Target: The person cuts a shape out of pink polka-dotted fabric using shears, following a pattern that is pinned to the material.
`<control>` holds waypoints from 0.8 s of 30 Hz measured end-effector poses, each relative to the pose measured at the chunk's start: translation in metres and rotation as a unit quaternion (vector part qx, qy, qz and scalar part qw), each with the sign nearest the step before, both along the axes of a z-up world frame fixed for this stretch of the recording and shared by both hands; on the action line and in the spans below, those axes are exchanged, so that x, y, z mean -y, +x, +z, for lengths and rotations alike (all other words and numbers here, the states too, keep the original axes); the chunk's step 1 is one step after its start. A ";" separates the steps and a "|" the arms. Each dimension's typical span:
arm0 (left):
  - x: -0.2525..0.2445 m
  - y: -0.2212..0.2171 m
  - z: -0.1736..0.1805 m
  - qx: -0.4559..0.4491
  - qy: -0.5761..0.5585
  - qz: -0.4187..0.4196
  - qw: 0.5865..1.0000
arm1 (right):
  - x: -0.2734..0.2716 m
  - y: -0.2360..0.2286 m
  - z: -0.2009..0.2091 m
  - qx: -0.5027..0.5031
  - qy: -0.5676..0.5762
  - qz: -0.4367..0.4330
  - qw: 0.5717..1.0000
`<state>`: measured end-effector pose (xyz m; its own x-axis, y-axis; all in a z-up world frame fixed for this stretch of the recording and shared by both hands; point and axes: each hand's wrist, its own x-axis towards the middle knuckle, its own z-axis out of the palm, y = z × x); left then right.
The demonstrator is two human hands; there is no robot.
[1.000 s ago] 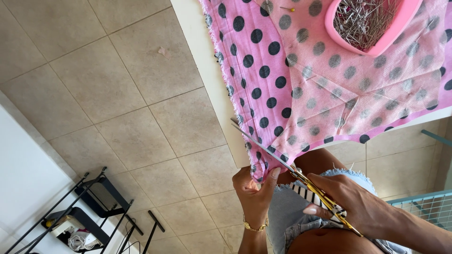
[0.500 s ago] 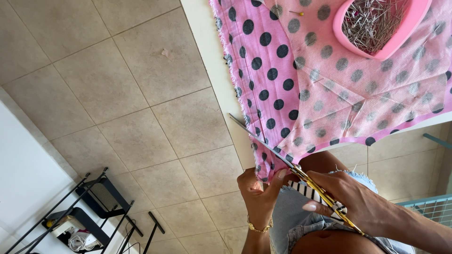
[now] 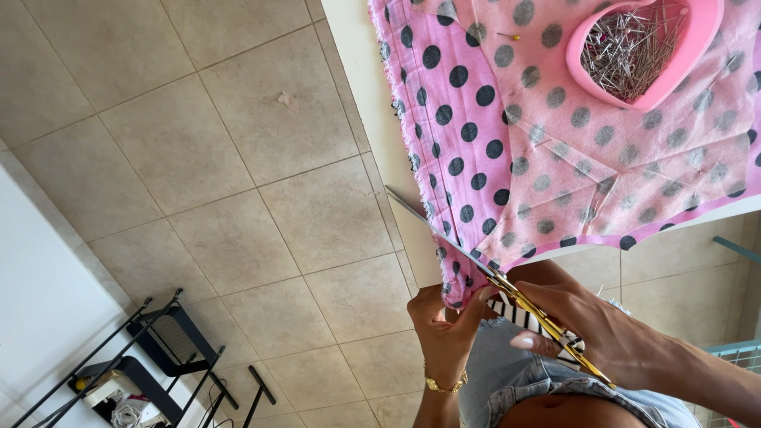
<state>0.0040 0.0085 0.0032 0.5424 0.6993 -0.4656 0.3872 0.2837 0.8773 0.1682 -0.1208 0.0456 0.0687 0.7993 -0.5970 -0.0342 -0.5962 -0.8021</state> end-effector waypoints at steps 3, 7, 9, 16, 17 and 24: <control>0.002 -0.002 0.001 0.003 -0.042 0.013 0.999 | -0.014 0.004 0.009 0.007 -0.031 0.014 0.999; 0.000 0.000 0.003 0.004 -0.043 0.008 0.999 | -0.025 0.009 0.017 0.010 -0.055 0.029 0.998; -0.004 0.003 0.006 -0.009 -0.013 -0.009 1.000 | -0.032 0.012 0.023 0.007 -0.020 0.015 1.000; 0.001 -0.006 -0.001 -0.055 0.066 -0.031 0.996 | 0.010 -0.001 -0.005 0.049 -0.192 0.102 0.975; -0.001 -0.008 0.002 -0.053 0.074 -0.032 0.995 | -0.004 0.004 0.005 0.052 -0.185 0.101 0.976; 0.008 -0.071 0.010 -0.099 0.212 -0.226 0.946 | 0.003 -0.004 0.023 0.011 -0.040 0.044 0.998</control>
